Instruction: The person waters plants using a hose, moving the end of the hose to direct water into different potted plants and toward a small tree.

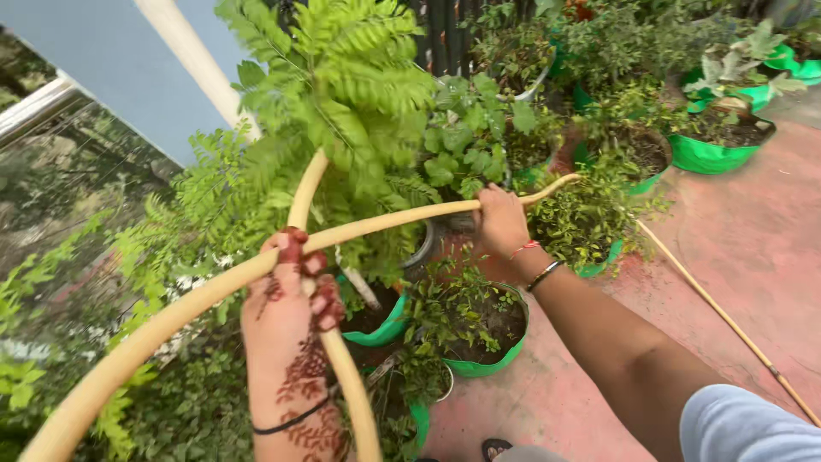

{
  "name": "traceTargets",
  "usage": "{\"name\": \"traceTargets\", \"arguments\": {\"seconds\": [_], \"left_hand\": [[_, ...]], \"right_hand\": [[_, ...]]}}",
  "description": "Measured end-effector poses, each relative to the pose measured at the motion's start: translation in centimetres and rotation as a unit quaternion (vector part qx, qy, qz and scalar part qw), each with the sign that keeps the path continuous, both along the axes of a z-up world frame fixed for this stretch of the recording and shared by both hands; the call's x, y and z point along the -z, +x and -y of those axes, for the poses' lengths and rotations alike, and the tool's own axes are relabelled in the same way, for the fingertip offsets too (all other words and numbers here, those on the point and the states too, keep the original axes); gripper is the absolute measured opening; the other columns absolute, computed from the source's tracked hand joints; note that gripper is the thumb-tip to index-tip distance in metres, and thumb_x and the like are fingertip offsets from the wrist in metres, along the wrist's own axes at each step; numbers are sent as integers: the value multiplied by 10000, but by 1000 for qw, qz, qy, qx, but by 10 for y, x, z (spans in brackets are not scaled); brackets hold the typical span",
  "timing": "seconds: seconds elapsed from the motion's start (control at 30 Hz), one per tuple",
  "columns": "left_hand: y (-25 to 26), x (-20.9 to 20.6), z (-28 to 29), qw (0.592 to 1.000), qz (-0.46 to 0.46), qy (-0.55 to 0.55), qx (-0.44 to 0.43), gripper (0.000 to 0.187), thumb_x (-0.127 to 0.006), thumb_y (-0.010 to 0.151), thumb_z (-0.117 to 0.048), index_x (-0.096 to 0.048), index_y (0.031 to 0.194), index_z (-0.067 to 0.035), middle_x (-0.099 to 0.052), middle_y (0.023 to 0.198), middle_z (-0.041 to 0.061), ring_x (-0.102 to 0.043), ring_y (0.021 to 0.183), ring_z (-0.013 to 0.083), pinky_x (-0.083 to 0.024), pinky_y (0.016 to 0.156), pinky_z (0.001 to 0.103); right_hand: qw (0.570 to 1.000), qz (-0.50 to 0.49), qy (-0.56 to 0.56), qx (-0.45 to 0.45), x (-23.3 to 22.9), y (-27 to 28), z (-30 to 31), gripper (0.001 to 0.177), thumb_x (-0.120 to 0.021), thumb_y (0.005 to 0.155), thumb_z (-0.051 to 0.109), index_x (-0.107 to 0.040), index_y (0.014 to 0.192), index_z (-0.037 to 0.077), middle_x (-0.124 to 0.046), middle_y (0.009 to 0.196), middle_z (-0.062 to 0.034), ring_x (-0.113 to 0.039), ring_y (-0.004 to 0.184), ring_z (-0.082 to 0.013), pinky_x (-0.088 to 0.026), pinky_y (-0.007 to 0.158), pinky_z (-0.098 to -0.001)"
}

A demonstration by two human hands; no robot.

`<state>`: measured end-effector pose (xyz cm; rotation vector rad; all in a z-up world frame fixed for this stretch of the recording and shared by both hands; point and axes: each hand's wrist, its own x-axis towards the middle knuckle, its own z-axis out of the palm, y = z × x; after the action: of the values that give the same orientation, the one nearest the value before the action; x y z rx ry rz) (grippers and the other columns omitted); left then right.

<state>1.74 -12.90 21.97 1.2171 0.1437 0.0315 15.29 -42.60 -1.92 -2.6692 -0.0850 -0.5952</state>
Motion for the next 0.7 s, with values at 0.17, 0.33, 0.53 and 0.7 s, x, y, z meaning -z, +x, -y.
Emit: {"name": "traceTargets", "arguments": {"seconds": [0.17,0.33,0.53,0.7], "left_hand": [[-68,-23,-109,974,-16,-22,-226,219,-562,1092,-345,-613,1139,-138,-514,846,-5,-369,565,55,-295,448,210],[-147,16,-243,930,78,-140,-331,223,-562,1163,-365,-619,1148,-150,-497,869,-20,-407,638,51,-339,512,178],[-239,71,-358,898,193,-274,-285,197,-560,1234,-350,-566,1145,-175,-515,958,10,-475,732,120,-425,628,245],[-300,74,-385,874,114,-76,-467,155,-543,1193,-362,-577,1149,-218,-483,882,-36,-462,674,83,-407,576,232]], "right_hand": [[985,50,93,-139,-59,-67,-73,220,-609,953,167,-560,1103,15,-657,819,-210,-644,785,-427,-511,682,-554],[909,-163,210,-320,-136,-159,-194,249,-565,1018,288,-496,1028,49,-613,674,-166,-621,611,-367,-463,550,-492],[496,-520,569,-400,-197,-262,-327,218,-562,1042,287,-447,1063,103,-458,717,37,-416,542,-72,-349,439,-294],[681,-426,442,-400,-164,-233,-431,276,-517,1032,342,-492,1002,68,-487,702,2,-461,506,-107,-425,433,-311]]}}
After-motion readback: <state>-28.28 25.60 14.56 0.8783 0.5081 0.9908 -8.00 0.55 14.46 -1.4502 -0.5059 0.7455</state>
